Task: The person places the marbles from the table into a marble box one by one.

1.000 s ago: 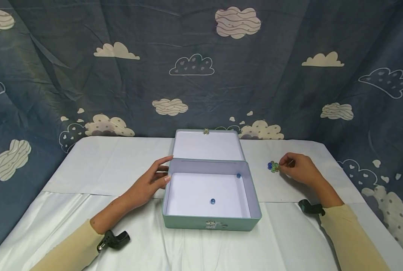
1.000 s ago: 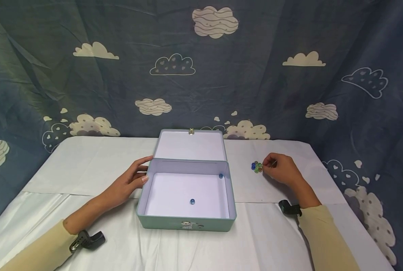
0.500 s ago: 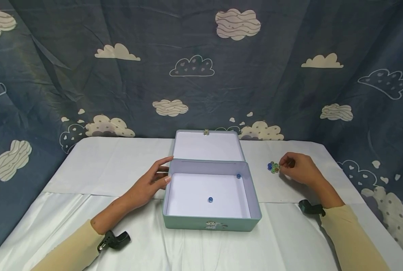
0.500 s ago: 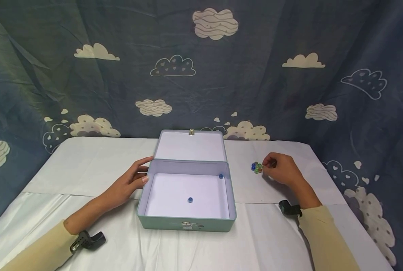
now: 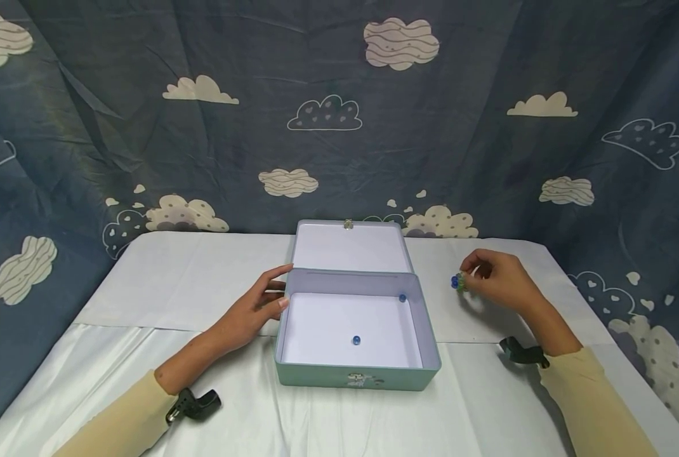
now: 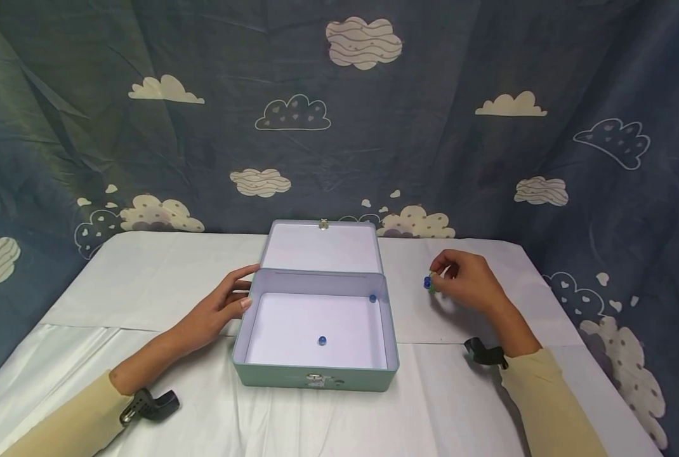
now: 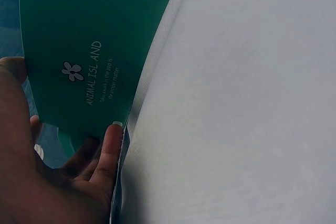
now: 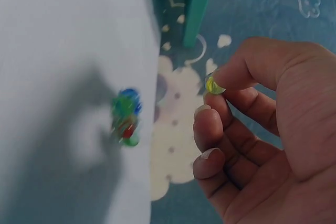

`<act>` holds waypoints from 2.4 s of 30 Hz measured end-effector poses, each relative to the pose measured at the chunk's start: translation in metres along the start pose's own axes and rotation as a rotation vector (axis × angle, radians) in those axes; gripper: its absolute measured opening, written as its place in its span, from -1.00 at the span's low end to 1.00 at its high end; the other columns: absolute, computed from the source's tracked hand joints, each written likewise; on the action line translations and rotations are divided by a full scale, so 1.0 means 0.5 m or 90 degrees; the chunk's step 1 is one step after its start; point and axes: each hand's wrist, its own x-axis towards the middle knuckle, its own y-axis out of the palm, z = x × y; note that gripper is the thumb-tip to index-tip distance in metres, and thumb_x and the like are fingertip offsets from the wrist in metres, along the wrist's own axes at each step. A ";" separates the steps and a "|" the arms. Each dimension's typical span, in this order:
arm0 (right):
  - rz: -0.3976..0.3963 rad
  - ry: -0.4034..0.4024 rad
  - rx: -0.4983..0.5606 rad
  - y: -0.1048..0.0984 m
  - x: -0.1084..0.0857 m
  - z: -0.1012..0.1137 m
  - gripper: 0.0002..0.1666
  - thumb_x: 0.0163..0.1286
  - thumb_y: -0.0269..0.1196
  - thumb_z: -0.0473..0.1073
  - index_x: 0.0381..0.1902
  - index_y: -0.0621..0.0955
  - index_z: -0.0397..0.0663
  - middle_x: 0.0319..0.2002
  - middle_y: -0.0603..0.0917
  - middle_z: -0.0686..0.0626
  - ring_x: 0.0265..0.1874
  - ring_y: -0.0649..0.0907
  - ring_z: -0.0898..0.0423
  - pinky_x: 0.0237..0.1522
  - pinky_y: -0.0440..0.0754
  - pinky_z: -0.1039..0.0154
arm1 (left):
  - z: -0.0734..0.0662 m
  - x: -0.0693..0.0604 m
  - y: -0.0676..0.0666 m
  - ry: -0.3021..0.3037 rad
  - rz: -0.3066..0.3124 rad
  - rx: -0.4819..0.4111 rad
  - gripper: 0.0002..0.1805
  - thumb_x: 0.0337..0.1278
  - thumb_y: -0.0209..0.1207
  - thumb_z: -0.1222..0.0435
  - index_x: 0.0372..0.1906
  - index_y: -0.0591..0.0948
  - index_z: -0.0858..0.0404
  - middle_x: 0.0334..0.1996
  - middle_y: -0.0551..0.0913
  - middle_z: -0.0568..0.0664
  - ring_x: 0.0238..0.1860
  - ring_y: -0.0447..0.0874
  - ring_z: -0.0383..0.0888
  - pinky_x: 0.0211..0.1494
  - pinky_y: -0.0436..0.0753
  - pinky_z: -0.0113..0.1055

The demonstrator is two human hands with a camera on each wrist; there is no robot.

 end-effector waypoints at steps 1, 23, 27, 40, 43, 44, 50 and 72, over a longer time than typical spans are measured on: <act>-0.004 -0.010 0.001 -0.001 -0.002 0.008 -0.81 0.33 0.41 -0.26 -0.10 0.71 -0.13 -0.26 0.71 -0.08 -0.27 0.58 -0.04 -0.35 0.57 0.25 | 0.000 0.000 0.000 -0.001 0.000 0.001 -0.33 0.68 0.06 0.14 0.70 0.13 -0.10 0.42 0.40 0.31 0.41 0.52 0.27 0.11 0.72 -0.10; -0.039 -0.191 0.025 0.005 -0.047 0.149 -0.75 0.23 0.45 -0.39 -0.24 0.73 0.08 -0.36 0.66 0.10 -0.41 0.58 0.03 -0.40 0.56 0.29 | 0.003 -0.001 0.000 -0.012 -0.003 -0.001 -0.33 0.68 0.06 0.12 0.69 0.13 -0.15 0.44 0.39 0.30 0.42 0.51 0.27 0.12 0.71 -0.12; -0.042 -0.218 0.037 0.008 -0.056 0.168 -0.71 0.22 0.45 -0.41 -0.23 0.73 0.10 -0.36 0.66 0.14 -0.42 0.59 0.02 -0.41 0.57 0.28 | 0.003 -0.002 0.000 -0.013 -0.003 -0.004 -0.32 0.67 0.07 0.12 0.70 0.13 -0.17 0.44 0.39 0.29 0.42 0.52 0.26 0.12 0.71 -0.12; -0.011 -0.283 0.066 0.036 -0.079 0.224 -0.69 0.23 0.48 -0.40 -0.18 0.71 0.11 -0.28 0.68 0.23 -0.35 0.64 0.08 -0.33 0.67 0.29 | 0.002 -0.001 -0.001 -0.010 0.000 0.000 -0.33 0.68 0.06 0.13 0.70 0.13 -0.15 0.43 0.39 0.30 0.42 0.51 0.27 0.14 0.70 -0.11; 0.002 -0.298 0.076 0.045 -0.085 0.237 -0.70 0.24 0.47 -0.39 -0.19 0.71 0.12 -0.26 0.68 0.25 -0.33 0.65 0.12 -0.29 0.68 0.30 | 0.001 -0.001 -0.001 -0.011 0.000 0.000 -0.33 0.68 0.06 0.13 0.69 0.13 -0.15 0.43 0.39 0.29 0.41 0.52 0.26 0.14 0.70 -0.10; 0.005 -0.303 0.079 0.048 -0.087 0.241 -0.69 0.25 0.47 -0.39 -0.19 0.71 0.13 -0.26 0.68 0.25 -0.34 0.65 0.13 -0.29 0.68 0.31 | 0.001 -0.001 -0.001 -0.011 0.000 0.000 -0.33 0.68 0.06 0.13 0.69 0.13 -0.15 0.43 0.39 0.30 0.41 0.52 0.26 0.14 0.70 -0.10; 0.022 -0.326 0.097 0.062 -0.098 0.259 -0.68 0.25 0.46 -0.39 -0.20 0.69 0.18 -0.25 0.68 0.25 -0.35 0.67 0.10 -0.33 0.71 0.25 | 0.000 -0.001 0.000 -0.011 0.000 -0.001 -0.33 0.68 0.07 0.13 0.70 0.13 -0.14 0.43 0.39 0.29 0.42 0.51 0.26 0.14 0.71 -0.12; 0.066 -0.376 0.124 0.130 -0.121 0.294 -0.68 0.27 0.46 -0.43 -0.21 0.70 0.12 -0.22 0.67 0.21 -0.34 0.63 0.21 -0.42 0.65 0.25 | 0.004 -0.001 0.000 -0.006 0.003 -0.003 -0.33 0.68 0.06 0.14 0.70 0.12 -0.14 0.43 0.39 0.29 0.42 0.51 0.27 0.14 0.71 -0.12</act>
